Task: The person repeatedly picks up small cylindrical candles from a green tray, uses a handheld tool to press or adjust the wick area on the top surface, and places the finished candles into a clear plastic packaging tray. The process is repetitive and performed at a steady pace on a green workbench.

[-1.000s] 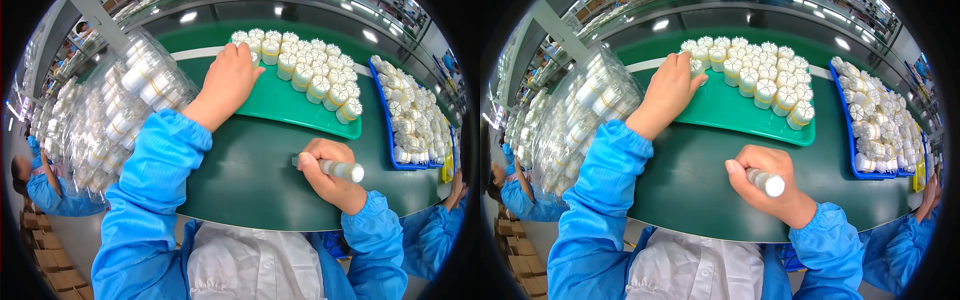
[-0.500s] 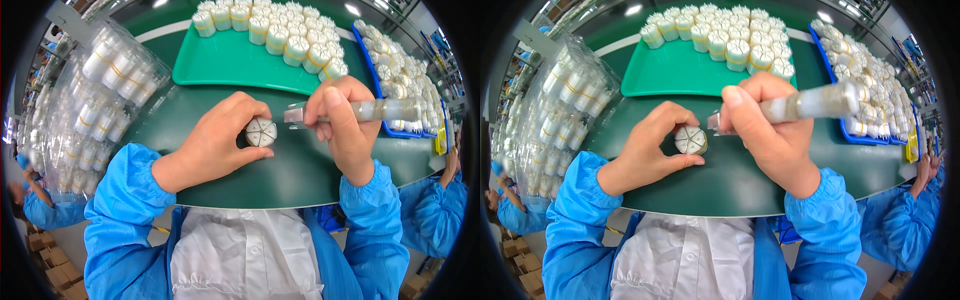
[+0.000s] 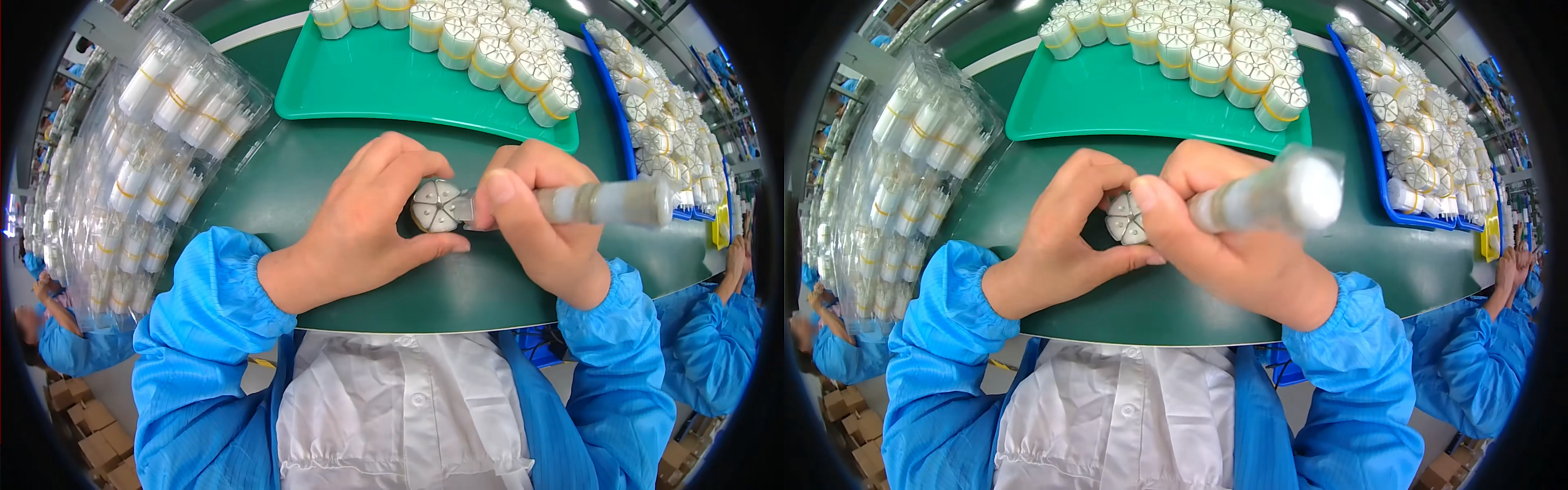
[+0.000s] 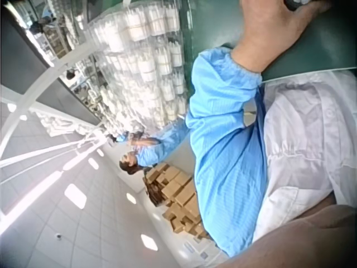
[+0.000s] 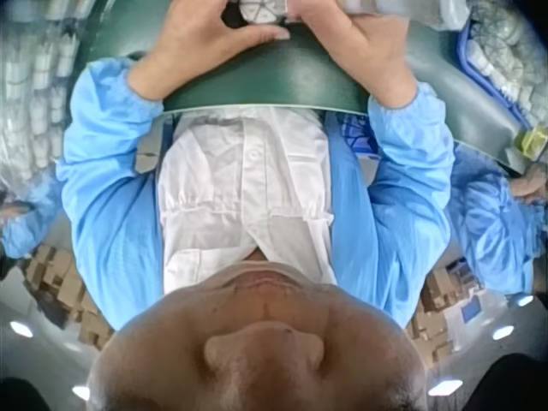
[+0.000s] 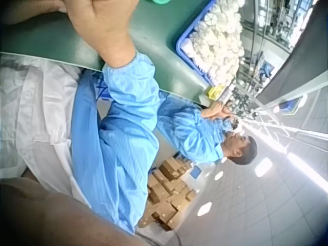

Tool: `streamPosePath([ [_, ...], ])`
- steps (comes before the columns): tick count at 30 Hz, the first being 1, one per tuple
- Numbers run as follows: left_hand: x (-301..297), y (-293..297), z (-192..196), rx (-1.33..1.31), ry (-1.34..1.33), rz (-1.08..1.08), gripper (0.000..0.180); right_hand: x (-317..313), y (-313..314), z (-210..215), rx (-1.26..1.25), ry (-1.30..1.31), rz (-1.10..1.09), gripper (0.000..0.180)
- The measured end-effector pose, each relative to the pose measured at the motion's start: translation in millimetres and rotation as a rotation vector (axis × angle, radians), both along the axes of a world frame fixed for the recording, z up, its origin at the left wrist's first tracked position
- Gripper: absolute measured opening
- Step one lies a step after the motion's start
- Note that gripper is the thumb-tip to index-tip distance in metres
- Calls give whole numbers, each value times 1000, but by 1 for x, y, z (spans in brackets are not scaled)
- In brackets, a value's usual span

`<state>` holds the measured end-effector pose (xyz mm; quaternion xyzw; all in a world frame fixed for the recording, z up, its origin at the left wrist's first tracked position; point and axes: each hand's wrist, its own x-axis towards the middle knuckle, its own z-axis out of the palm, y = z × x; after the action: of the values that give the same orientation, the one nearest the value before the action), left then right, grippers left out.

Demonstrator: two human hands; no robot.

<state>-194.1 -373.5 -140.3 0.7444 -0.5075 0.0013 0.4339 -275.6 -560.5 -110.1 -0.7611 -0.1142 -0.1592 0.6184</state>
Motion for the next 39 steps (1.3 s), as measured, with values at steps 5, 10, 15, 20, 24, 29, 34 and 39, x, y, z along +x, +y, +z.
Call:
streamPosePath([
  [5,-3,-1,-1,-58,-18,25,59,-2,-2,1,206,4,-19,25],
  [10,-7,0,-3,-70,38,-8,67,1,-6,3,181,50,-46,26],
  [15,-7,-1,0,-10,18,14,67,2,-5,0,179,121,-37,26],
  [20,-7,-2,1,70,13,61,66,0,-6,1,221,99,-16,26],
  [24,-10,-1,-5,-70,46,26,67,1,-7,11,287,42,-68,28],
  [29,-10,-2,-6,-88,55,-11,69,2,-7,2,191,94,-34,26],
  [34,-10,-4,1,69,58,68,70,3,-7,-3,126,57,-17,27],
  [39,-12,-2,-7,-41,97,20,71,1,-7,6,271,-2,-39,28],
])
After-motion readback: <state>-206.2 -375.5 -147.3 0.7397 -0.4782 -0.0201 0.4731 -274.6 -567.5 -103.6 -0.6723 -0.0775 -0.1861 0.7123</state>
